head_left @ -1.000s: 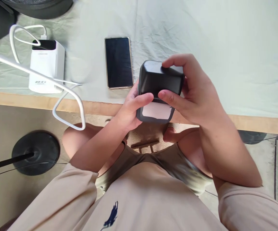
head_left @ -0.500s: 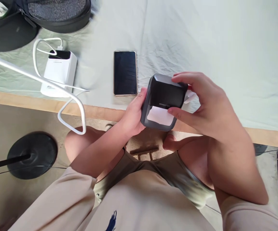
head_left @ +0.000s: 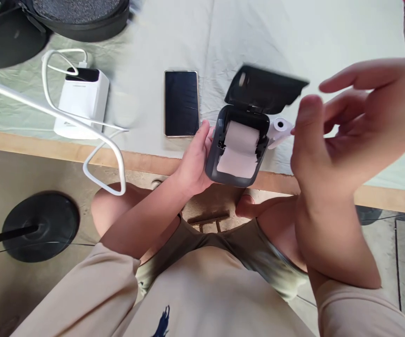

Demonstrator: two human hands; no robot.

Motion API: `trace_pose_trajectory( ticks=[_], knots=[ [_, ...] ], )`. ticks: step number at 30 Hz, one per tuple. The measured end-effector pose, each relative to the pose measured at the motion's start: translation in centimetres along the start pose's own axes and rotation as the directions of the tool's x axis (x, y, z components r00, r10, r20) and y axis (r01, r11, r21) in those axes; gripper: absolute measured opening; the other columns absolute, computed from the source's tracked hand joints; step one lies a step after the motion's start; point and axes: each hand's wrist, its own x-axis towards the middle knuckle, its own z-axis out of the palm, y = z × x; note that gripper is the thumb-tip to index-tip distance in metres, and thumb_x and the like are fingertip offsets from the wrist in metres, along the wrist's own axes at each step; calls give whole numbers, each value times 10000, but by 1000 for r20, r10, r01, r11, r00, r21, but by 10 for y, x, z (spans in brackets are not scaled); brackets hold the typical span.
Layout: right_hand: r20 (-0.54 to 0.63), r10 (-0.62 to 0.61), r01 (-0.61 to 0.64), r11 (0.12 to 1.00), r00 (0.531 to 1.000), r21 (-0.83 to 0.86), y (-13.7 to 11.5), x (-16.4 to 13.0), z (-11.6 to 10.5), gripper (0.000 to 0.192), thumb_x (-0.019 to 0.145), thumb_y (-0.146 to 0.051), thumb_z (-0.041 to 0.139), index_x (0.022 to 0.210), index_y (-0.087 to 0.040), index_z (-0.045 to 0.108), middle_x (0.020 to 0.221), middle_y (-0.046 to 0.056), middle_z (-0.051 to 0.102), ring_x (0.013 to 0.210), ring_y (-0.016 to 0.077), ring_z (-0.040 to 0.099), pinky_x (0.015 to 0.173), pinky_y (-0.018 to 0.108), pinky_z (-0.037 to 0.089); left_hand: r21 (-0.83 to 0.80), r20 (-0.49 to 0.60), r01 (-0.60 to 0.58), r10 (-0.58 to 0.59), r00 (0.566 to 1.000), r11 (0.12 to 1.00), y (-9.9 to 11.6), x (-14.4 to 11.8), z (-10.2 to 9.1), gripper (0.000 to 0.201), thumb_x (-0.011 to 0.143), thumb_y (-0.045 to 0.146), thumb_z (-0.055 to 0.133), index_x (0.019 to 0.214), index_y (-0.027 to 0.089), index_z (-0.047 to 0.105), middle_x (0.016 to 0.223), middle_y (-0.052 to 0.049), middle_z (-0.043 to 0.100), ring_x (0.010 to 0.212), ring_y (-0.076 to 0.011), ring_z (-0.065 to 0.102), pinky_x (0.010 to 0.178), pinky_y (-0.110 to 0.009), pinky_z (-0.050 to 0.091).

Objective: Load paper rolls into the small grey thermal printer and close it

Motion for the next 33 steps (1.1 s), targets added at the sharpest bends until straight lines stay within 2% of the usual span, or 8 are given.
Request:
trace_pose_trajectory(
  ticks=[4, 8, 13, 16, 21, 25, 29, 33],
  knots=[
    [145, -17, 14, 1000, 989, 21, -1, 3, -1, 93, 1029, -311, 743, 945, -289, 711, 822, -45, 738, 647, 159, 714, 571, 361, 410, 20, 127, -33, 30, 991, 999, -1, -1, -1, 397, 1079, 578, 706, 1186, 217, 830, 1182, -73, 898, 1465, -397, 761, 1180, -460, 660],
    [574, 73, 97, 960, 816, -261, 13, 10, -7, 165, 910, -250, 770, 1063, -304, 803, 876, -20, 838, 570, 179, 650, 573, 358, 410, 55, 221, -107, 93, 971, 993, -3, -1, -5, 351, 963, 480, 882, 1178, 218, 790, 1084, -43, 866, 1136, -297, 859, 916, -338, 689],
    [681, 220, 122, 901, 698, -416, 14, 13, -13, 400, 845, -310, 838, 1240, -370, 818, 785, -3, 772, 567, 219, 590, 572, 363, 348, 84, 232, -136, 113, 966, 987, -4, -5, -4, 314, 1001, 448, 871, 1177, 218, 748, 993, -23, 812, 916, -225, 841, 758, -295, 663],
    [630, 246, -60, 951, 737, -302, 5, 22, -29, 393, 852, -310, 863, 1239, -362, 816, 982, 5, 844, 646, 206, 662, 594, 369, 458, 69, 169, -118, 105, 980, 991, -2, -5, 1, 160, 1086, 359, 735, 1123, 203, 751, 994, -38, 822, 1079, -266, 872, 864, -324, 698],
    [152, 216, -248, 939, 964, 239, 43, 33, -61, 247, 917, -374, 727, 1154, -398, 793, 1073, -1, 759, 714, 190, 679, 485, 342, 461, 40, -24, -68, 69, 997, 997, 4, -3, 4, 289, 1154, 385, 575, 1053, 211, 782, 950, -29, 840, 1312, -302, 840, 1061, -398, 711],
    [142, 461, -483, 835, 876, 265, 123, 18, -64, 309, 915, -338, 805, 1196, -374, 682, 1057, 2, 741, 806, 206, 728, 636, 358, 614, 91, -103, -52, 61, 993, 995, 7, -3, 8, 328, 1138, 429, 567, 1059, 211, 800, 989, -56, 854, 1410, -354, 786, 1108, -457, 704],
    [234, 366, -392, 916, 901, 79, 189, -6, -54, 357, 901, -374, 887, 1150, -341, 634, 1222, 42, 777, 1060, 229, 755, 934, 412, 679, 136, -130, -29, 47, 990, 990, 9, -3, 16, 360, 1134, 437, 533, 1062, 190, 784, 1020, -80, 851, 1478, -357, 748, 1149, -472, 687],
    [261, 444, -404, 894, 857, -195, 209, -18, -57, 470, 800, -281, 935, 1166, -306, 642, 1110, 76, 816, 995, 267, 765, 961, 489, 638, 147, -147, -29, 51, 988, 989, 9, -3, 20, 393, 1142, 413, 481, 1040, 184, 783, 1043, -97, 854, 1552, -367, 697, 1195, -487, 662]
  ],
)
